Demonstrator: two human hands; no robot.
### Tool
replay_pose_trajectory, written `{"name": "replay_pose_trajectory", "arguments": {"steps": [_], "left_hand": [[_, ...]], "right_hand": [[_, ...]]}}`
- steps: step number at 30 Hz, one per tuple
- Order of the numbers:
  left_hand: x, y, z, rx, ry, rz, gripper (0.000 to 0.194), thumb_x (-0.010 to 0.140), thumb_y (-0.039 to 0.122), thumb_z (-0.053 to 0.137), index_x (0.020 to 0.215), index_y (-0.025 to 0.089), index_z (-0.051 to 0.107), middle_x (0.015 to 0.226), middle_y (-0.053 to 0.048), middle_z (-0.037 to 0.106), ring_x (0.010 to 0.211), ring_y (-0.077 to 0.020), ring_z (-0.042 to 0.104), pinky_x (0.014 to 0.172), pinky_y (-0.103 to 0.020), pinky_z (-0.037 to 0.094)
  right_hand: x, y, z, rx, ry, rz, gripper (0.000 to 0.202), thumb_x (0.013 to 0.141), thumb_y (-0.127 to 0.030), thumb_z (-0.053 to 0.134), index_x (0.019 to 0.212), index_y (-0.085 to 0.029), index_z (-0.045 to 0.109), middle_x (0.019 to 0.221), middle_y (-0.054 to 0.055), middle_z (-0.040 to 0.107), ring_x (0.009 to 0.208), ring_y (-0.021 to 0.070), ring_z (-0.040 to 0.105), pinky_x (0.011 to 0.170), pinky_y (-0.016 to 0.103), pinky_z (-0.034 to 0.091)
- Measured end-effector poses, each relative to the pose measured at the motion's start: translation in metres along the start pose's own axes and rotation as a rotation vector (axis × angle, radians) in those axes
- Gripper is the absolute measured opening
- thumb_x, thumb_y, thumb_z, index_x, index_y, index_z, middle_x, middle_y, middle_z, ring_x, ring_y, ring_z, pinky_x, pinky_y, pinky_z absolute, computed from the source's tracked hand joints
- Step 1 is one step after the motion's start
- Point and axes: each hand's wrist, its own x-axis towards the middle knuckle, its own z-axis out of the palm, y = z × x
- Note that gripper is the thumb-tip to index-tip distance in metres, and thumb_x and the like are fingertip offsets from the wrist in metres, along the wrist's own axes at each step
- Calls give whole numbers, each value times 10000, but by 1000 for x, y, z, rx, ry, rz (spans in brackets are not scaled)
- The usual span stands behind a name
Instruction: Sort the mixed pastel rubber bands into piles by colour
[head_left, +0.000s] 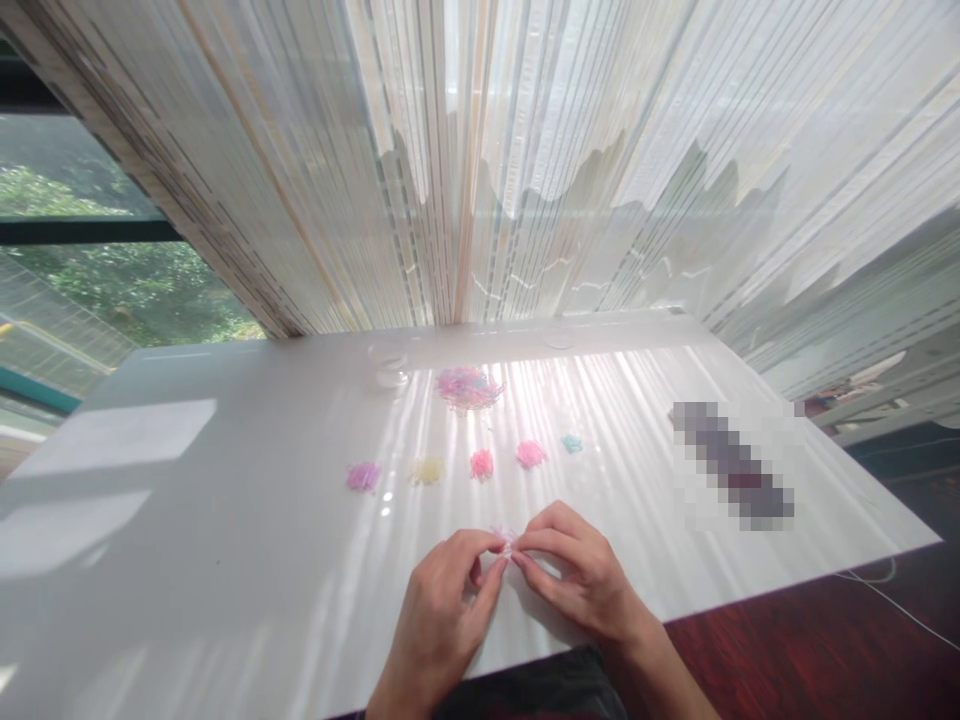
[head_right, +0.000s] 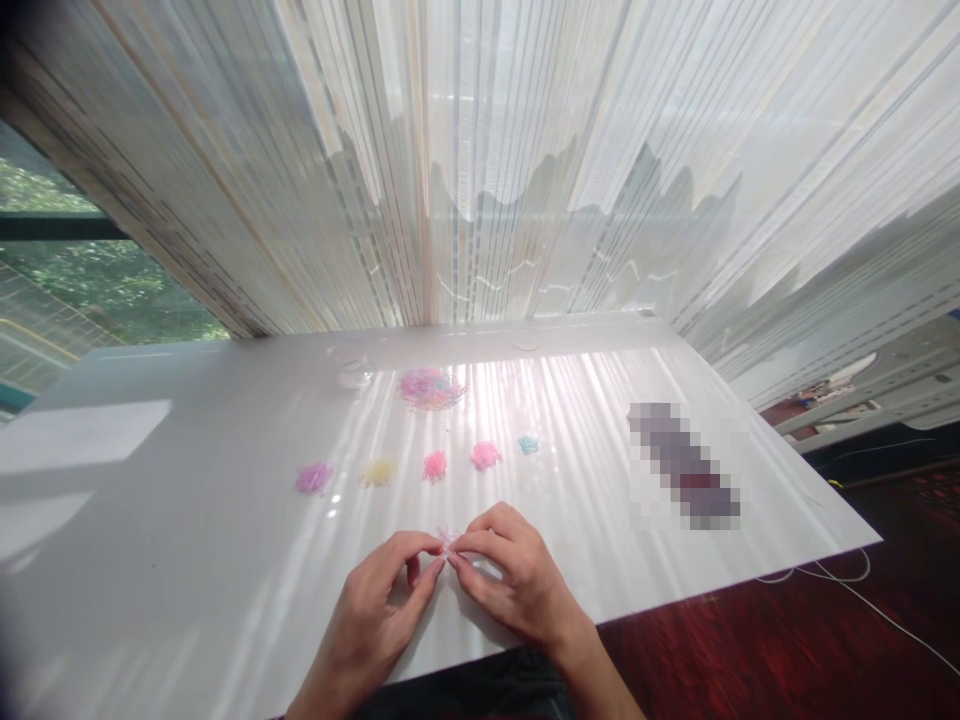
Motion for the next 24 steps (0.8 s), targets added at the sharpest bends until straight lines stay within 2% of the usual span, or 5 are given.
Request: {"name": "replay_pose_trajectory", "arguments": {"steps": [11, 24], "left_hand": [[3, 4, -2, 49, 45, 7, 80, 1025, 187, 588, 1003, 225, 654, 787, 12, 698, 611, -135, 609, 620, -250, 515], [2, 3, -1, 79, 43, 11, 92, 1027, 199, 585, 981, 218, 663, 761, 10, 690, 594, -128, 602, 610, -243, 511]], "right_hand": [[-1, 1, 0, 10, 45, 27, 121, 940, -140, 721, 1015, -225, 763, 865, 38, 693, 775, 156, 691, 695, 246, 593], [2, -1, -2, 1, 13, 45, 91, 952, -165, 701, 988, -219, 764, 851, 42, 702, 765, 165, 694, 679, 265, 603]]}}
